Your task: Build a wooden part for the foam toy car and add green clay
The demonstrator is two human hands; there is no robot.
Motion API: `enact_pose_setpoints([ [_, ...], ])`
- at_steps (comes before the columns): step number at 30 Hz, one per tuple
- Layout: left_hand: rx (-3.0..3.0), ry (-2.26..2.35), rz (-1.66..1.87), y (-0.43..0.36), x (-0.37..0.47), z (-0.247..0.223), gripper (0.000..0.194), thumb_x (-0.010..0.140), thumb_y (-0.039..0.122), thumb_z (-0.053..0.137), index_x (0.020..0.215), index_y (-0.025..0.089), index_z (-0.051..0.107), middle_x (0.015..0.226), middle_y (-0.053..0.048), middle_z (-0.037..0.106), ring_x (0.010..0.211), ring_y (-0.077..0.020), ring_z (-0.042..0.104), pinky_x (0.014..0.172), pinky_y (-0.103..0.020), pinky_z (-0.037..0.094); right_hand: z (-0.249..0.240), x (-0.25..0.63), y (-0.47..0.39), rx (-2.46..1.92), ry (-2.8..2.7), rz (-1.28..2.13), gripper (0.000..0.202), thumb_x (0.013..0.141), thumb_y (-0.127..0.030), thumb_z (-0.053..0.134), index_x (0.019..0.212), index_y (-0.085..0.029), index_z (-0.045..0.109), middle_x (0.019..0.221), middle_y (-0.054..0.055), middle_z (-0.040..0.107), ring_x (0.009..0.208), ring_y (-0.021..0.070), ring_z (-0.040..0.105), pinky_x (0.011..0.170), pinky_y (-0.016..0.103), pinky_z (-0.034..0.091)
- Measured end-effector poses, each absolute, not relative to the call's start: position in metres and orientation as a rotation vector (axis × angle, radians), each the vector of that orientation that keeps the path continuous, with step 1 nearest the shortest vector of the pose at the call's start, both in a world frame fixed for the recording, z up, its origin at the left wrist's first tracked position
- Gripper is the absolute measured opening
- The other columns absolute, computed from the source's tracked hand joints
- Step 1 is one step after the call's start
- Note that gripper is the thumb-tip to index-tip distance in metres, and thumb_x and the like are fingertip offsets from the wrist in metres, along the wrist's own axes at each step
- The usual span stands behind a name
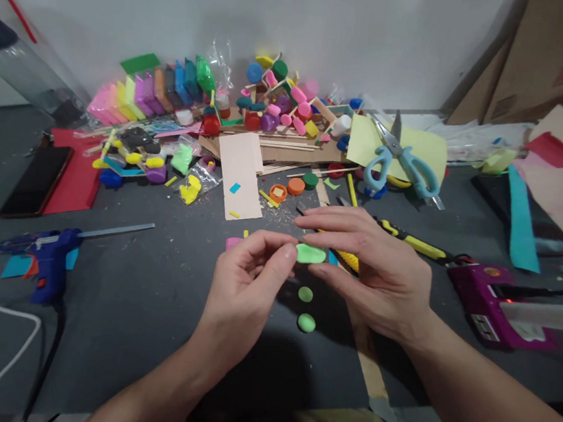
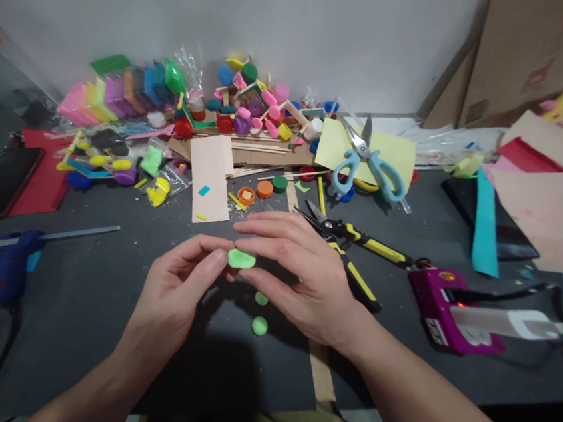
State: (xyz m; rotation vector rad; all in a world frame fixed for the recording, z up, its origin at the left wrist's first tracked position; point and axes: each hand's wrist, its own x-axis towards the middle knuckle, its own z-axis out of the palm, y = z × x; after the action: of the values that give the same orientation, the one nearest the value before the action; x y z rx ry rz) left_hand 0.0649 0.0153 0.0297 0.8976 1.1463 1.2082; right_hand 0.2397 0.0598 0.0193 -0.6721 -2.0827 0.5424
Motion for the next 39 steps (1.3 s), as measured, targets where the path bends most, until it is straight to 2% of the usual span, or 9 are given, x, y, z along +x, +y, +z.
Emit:
enact_pose_setpoints([
  [5, 0.878, 1.179, 1.459, 0.015, 0.06, 0.026, 0.009, 0.091, 0.027, 0.068, 0.096, 0.022, 0.072, 0.088, 0.0, 0.071, 0.083, -0.0118, 0.066, 0.077, -0.02, 0.052, 0.015, 0.24, 0.061, -0.73, -1.987, 0.658, 0.031, 0.087, -0.012, 0.071, 0.115, -0.028, 0.071, 0.121, 0.007, 0.073, 0.116, 0.0249, 0.066, 0.104, 0.049, 0.048],
  [9, 1.209, 1.377, 1.816, 0.019, 0.053, 0.026, 0.009, 0.091, 0.019, 0.063, 0.093, 0.023, 0.07, 0.089, 0.0, 0.069, 0.083, -0.0139, 0.064, 0.078, -0.026, 0.053, 0.01, 0.238, 0.063, -0.804, -1.874, 0.774, 0.029, 0.089, -0.013, 0.071, 0.113, -0.031, 0.073, 0.12, 0.005, 0.073, 0.116, 0.0228, 0.065, 0.105, 0.047, 0.047],
  [11, 1.375, 1.454, 1.865, 0.02, 0.048, 0.031, 0.011, 0.091, 0.017, 0.061, 0.094, 0.023, 0.07, 0.092, 0.0, 0.069, 0.088, -0.0155, 0.064, 0.083, -0.03, 0.054, 0.007, 0.236, 0.065, -0.814, -1.859, 0.777, 0.029, 0.089, -0.013, 0.071, 0.112, -0.031, 0.074, 0.119, 0.004, 0.073, 0.117, 0.0221, 0.065, 0.106, 0.046, 0.047],
  [13, 1.589, 1.551, 1.731, 0.021, 0.04, 0.038, 0.015, 0.09, 0.017, 0.062, 0.102, 0.023, 0.069, 0.102, -0.002, 0.07, 0.098, -0.0182, 0.064, 0.091, -0.033, 0.052, 0.003, 0.234, 0.067, -0.817, -1.874, 0.757, 0.029, 0.089, -0.013, 0.071, 0.112, -0.03, 0.074, 0.12, 0.005, 0.073, 0.117, 0.0222, 0.064, 0.107, 0.046, 0.046],
  [16, 1.988, 1.629, 1.237, 0.025, 0.024, 0.048, 0.033, 0.086, 0.023, 0.07, 0.118, 0.018, 0.066, 0.12, -0.008, 0.068, 0.114, -0.0244, 0.061, 0.1, -0.038, 0.048, -0.002, 0.23, 0.071, -0.831, -1.918, 0.706, 0.025, 0.089, -0.016, 0.072, 0.11, -0.028, 0.075, 0.12, 0.007, 0.073, 0.119, 0.0235, 0.063, 0.108, 0.047, 0.045],
  [19, 2.285, 1.571, 0.782, 0.033, 0.012, 0.048, 0.045, 0.085, 0.03, 0.073, 0.126, 0.014, 0.062, 0.128, -0.013, 0.065, 0.122, -0.0308, 0.056, 0.104, -0.046, 0.043, -0.007, 0.226, 0.073, -0.849, -1.975, 0.643, 0.021, 0.088, -0.021, 0.073, 0.109, -0.025, 0.076, 0.121, 0.009, 0.074, 0.123, 0.0252, 0.061, 0.111, 0.049, 0.042],
  [22, 2.398, 1.461, 0.552, 0.042, 0.009, 0.036, 0.047, 0.086, 0.029, 0.073, 0.128, 0.014, 0.058, 0.131, -0.013, 0.064, 0.126, -0.0313, 0.053, 0.104, -0.048, 0.04, -0.012, 0.222, 0.075, -0.871, -2.012, 0.603, 0.02, 0.089, -0.024, 0.073, 0.108, -0.024, 0.076, 0.124, 0.01, 0.072, 0.129, 0.0261, 0.057, 0.113, 0.05, 0.04],
  [33, 2.491, 1.564, 0.725, 0.042, 0.013, 0.002, 0.031, 0.092, 0.027, 0.065, 0.12, 0.015, 0.061, 0.118, -0.011, 0.072, 0.12, -0.0314, 0.058, 0.097, -0.047, 0.04, -0.019, 0.217, 0.076, -0.957, -2.084, 0.578, 0.02, 0.089, -0.022, 0.072, 0.109, -0.022, 0.076, 0.126, 0.011, 0.071, 0.133, 0.0271, 0.053, 0.113, 0.051, 0.042],
  [39, 2.545, 1.626, 0.834, 0.04, 0.02, 0.003, 0.016, 0.092, 0.023, 0.065, 0.107, 0.018, 0.066, 0.11, -0.007, 0.075, 0.119, -0.0311, 0.06, 0.098, -0.049, 0.039, -0.02, 0.219, 0.076, -0.968, -2.093, 0.575, 0.021, 0.088, -0.021, 0.073, 0.108, -0.024, 0.076, 0.125, 0.01, 0.072, 0.134, 0.0281, 0.052, 0.114, 0.051, 0.042],
])
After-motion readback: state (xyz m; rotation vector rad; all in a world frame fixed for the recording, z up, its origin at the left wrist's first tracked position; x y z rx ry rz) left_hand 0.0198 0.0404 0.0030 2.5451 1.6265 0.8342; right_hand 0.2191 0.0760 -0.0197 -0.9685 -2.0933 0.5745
